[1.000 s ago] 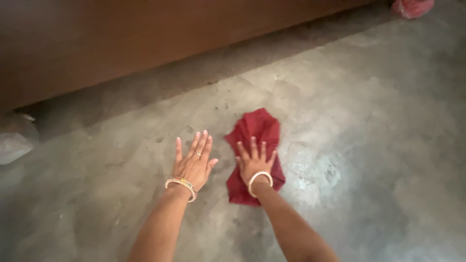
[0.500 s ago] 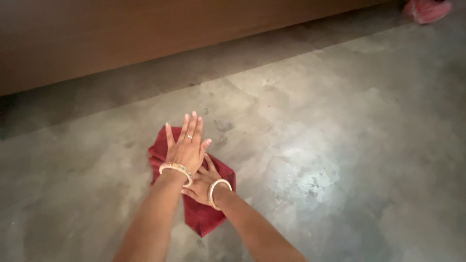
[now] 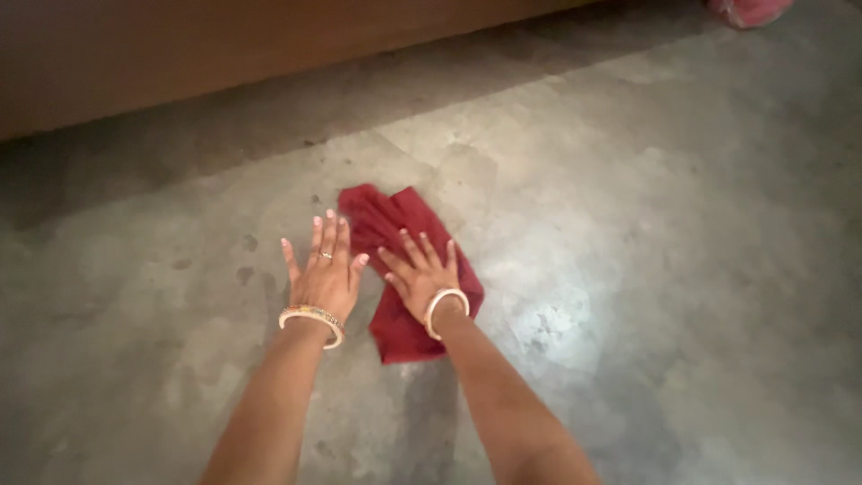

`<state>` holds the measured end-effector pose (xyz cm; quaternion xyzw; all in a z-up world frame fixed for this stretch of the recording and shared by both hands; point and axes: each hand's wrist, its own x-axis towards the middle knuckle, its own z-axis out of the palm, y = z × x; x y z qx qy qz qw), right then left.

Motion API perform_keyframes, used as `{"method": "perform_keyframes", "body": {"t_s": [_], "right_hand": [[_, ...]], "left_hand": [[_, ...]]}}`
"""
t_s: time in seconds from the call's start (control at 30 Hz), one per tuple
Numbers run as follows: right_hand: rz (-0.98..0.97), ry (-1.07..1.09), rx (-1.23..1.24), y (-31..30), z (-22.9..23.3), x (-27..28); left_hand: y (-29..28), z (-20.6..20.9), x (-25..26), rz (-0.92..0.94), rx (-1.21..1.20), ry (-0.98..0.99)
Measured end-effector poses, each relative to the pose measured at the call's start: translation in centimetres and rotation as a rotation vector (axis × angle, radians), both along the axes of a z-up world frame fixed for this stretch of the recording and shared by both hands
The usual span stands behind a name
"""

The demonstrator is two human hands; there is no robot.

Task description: The person wipes a concrete floor with a red cloth, then dips the cloth into an orange bucket of water, wrings it out, and resumes wiping the floor.

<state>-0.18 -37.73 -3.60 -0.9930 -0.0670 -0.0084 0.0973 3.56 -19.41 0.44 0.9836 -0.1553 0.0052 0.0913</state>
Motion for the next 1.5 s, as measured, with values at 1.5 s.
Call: {"method": "perform_keyframes", "body": {"t_s": [1.5], "right_hand": [[0.076,0.247,-0.022,16.8,2.9,3.8]], "left_hand": [[9.2,4.7,12.5,-0.226,0.067,0.041]]}}
